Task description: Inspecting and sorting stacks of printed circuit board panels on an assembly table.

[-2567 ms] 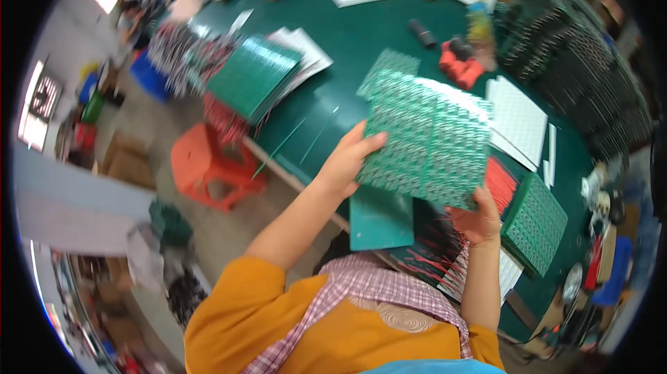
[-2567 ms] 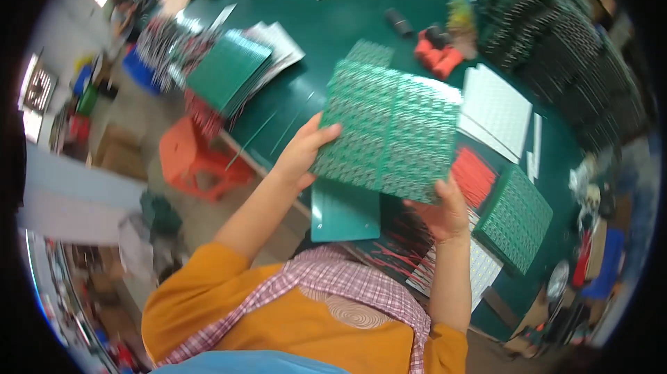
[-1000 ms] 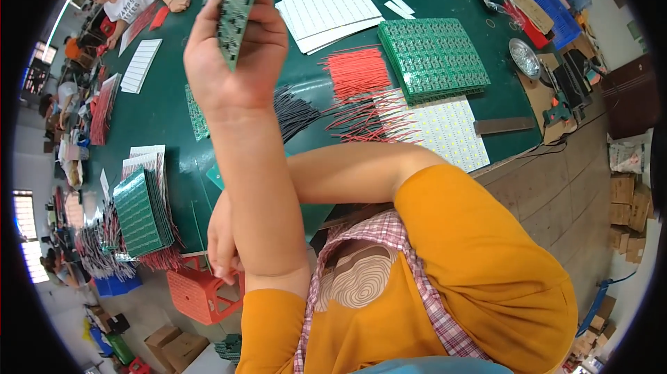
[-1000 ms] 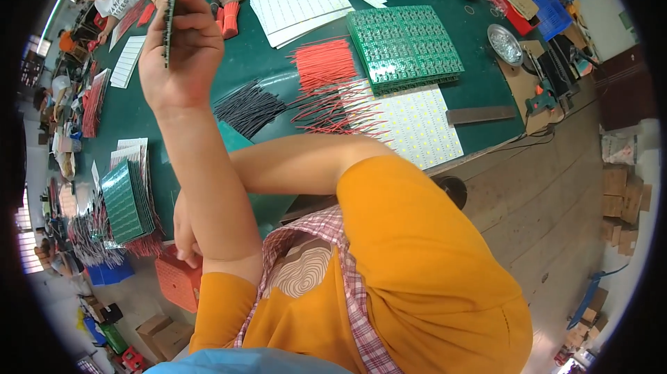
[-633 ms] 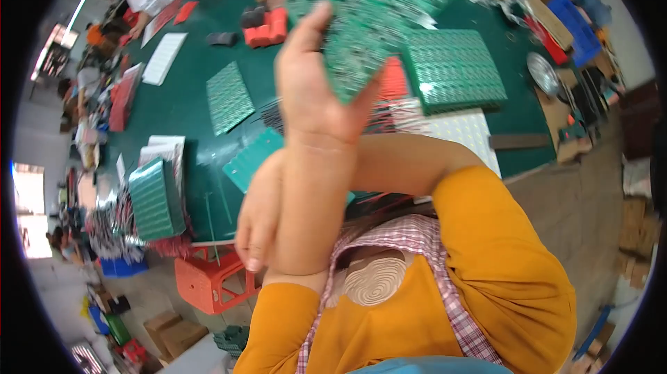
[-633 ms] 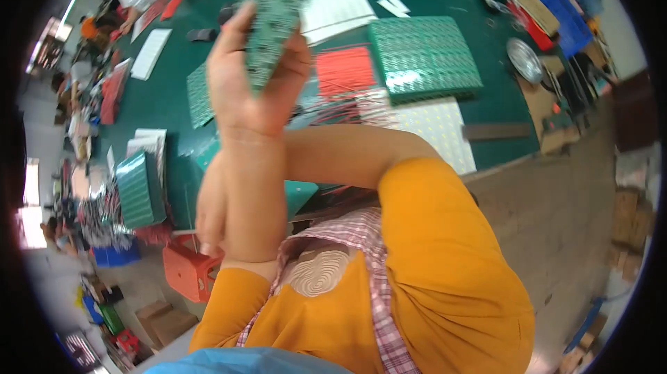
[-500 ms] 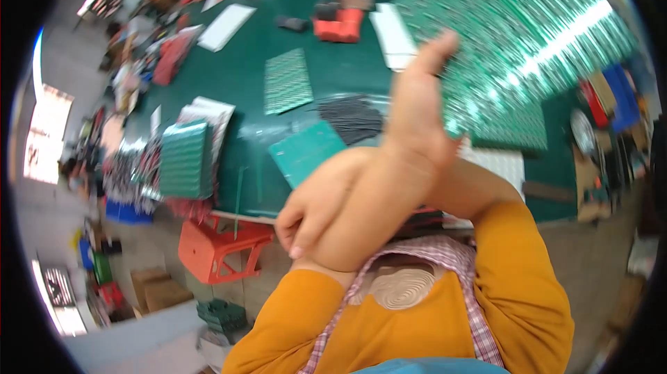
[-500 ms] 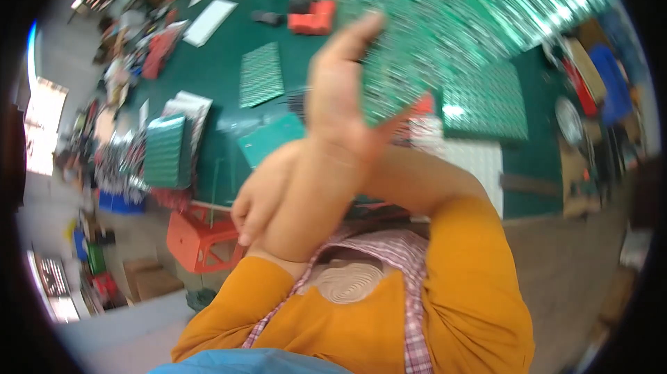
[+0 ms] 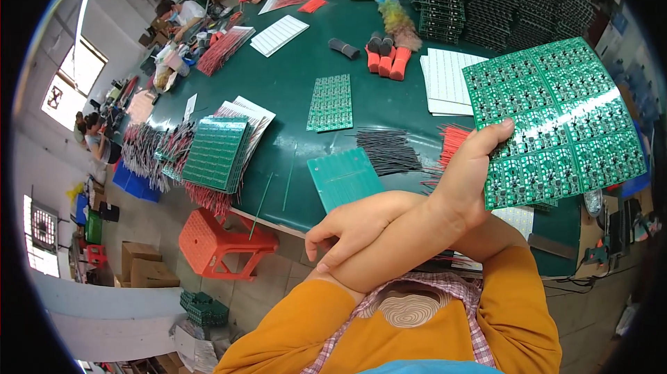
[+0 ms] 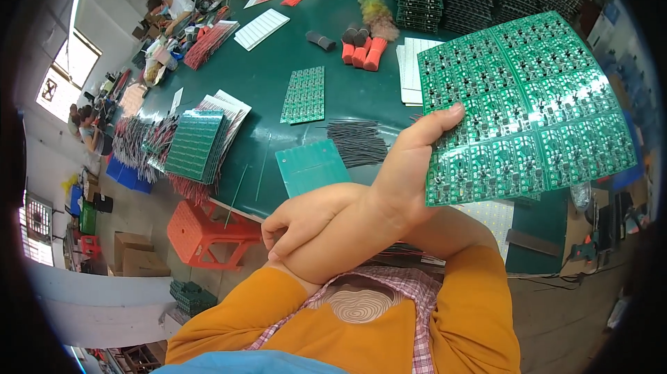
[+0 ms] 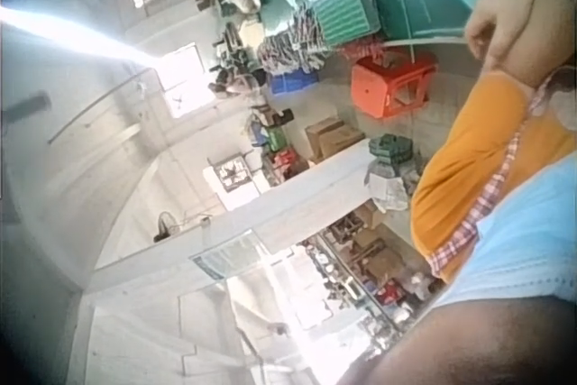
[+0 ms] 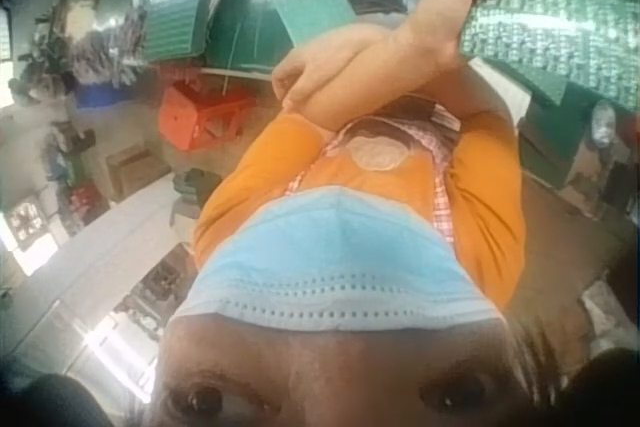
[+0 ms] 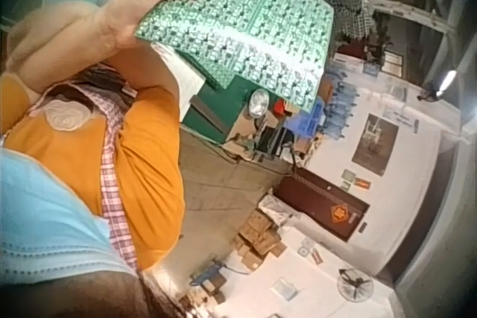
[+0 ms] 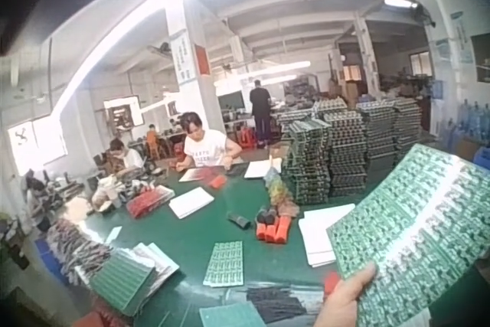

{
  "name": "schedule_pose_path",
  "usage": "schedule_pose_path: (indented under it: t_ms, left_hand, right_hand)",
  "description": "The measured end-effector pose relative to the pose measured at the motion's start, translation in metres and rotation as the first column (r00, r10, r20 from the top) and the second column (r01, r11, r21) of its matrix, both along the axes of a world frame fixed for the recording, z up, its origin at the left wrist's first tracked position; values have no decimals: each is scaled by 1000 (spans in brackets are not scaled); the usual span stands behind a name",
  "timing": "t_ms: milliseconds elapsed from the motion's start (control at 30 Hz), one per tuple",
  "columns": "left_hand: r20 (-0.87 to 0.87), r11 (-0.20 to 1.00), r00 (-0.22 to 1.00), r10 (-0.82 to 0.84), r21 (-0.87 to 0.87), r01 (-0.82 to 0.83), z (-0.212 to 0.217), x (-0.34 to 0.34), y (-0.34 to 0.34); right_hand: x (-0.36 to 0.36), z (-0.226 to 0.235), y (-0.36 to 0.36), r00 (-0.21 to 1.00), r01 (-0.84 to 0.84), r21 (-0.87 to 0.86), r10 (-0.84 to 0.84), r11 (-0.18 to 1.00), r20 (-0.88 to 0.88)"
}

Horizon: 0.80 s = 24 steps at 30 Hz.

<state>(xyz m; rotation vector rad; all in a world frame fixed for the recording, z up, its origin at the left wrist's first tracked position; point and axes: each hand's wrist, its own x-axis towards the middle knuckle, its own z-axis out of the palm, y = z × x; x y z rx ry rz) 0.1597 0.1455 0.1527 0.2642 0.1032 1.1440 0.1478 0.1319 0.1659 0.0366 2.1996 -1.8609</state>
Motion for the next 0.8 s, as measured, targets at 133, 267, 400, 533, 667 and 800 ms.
schedule_pose_path:
  t_ms: [133, 267, 400, 533, 667, 800]
  left_hand:
    - [26, 999, 998, -49, -9, 49, -5, -3, 2]
    - [-34, 999, 999, -31, -35, 30, -14, -5, 0]
    - [-82, 999, 996, -23, -42, 20, -16, -5, -3]
    - [-12, 999, 999, -53, -15, 52, -9, -3, -7]
    - [-23, 996, 996, -85, -43, 84, -14, -2, -8]
    - [-43, 993, 995, -94, -79, 90, -22, 0, -12]
  right_hand:
    - [-5, -2, 3, 998, -39, 28, 40, 999, -39]
    - [-13, -8, 3, 992, -95, 61, 100, 994, -79]
    - [-24, -21, 6, 981, -144, 92, 155, 985, -116]
    - [-48, -71, 4, 974, -123, 65, 134, 990, -183]
    - [-46, -84, 0, 969, -136, 60, 145, 989, -199]
    - [-46, -82, -3, 960, -166, 54, 174, 985, -220]
